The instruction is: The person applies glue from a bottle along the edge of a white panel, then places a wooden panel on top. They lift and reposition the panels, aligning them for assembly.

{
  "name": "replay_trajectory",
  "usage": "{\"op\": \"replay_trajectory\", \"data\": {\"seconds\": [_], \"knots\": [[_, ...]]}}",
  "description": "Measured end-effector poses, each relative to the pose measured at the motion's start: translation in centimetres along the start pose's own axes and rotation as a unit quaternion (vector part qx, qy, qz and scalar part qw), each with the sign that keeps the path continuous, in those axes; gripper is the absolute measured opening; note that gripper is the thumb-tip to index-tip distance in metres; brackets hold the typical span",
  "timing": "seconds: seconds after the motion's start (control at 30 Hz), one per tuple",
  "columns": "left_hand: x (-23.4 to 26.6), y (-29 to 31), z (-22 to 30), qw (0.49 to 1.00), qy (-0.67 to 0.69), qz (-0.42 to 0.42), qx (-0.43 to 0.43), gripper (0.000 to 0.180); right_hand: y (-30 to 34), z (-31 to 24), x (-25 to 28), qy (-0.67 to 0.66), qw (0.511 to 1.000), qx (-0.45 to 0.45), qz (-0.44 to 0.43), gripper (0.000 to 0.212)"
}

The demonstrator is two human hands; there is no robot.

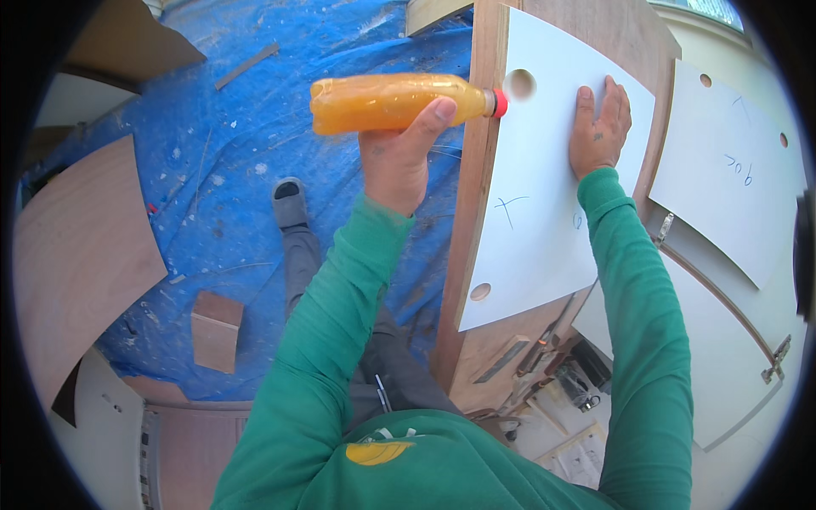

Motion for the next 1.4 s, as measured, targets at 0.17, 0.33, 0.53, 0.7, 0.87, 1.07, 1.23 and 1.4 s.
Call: {"op": "replay_trajectory", "data": {"seconds": [0.17,0.33,0.53,0.7,0.87,1.07,1.23,1.4], "knots": [[-0.4,-1.7,0.7,0.999,-0.025,-0.011,-0.017,0.037,0.0,0.0,0.0,-0.003,1.0,0.0,0.0,0.073],[0.2,1.4,0.9,0.999,-0.042,-0.011,-0.015,0.038,0.1,0.1,0.0,0.002,1.0,-0.002,0.0,0.072],[-0.4,-3.2,0.7,0.998,-0.035,-0.023,-0.037,0.036,-0.1,0.0,-0.1,-0.002,1.0,0.006,0.002,0.072],[0.7,-1.6,0.0,0.999,-0.052,-0.006,-0.002,0.034,0.0,0.0,-0.1,-0.001,1.0,0.004,0.0,0.072],[2.9,4.3,-1.1,0.998,-0.014,0.03,0.061,0.033,0.1,0.1,-0.2,0.007,1.0,-0.003,-0.004,0.071],[2.5,3.9,-1.6,0.998,-0.002,0.023,0.054,0.038,0.1,0.1,0.0,0.001,1.0,-0.009,-0.007,0.07],[-0.4,-2.9,-0.2,1.0,0.031,0.002,0.002,0.033,0.0,0.0,-0.2,0.005,1.0,0.001,0.0,0.07],[-1.4,-5.9,0.6,0.999,0.035,-0.009,-0.016,0.032,0.0,-0.2,0.0,-0.002,1.0,0.003,-0.001,0.07]]}}
Point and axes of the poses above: each hand's wrist, its own y-axis away from the middle knuckle, its own x-axis out of the back of the hand, z = x × y, the point moved 10 cm from there along -y, towards the middle knuckle, and after that the axes turned 4 degrees about -x, right-handed, at the moved point
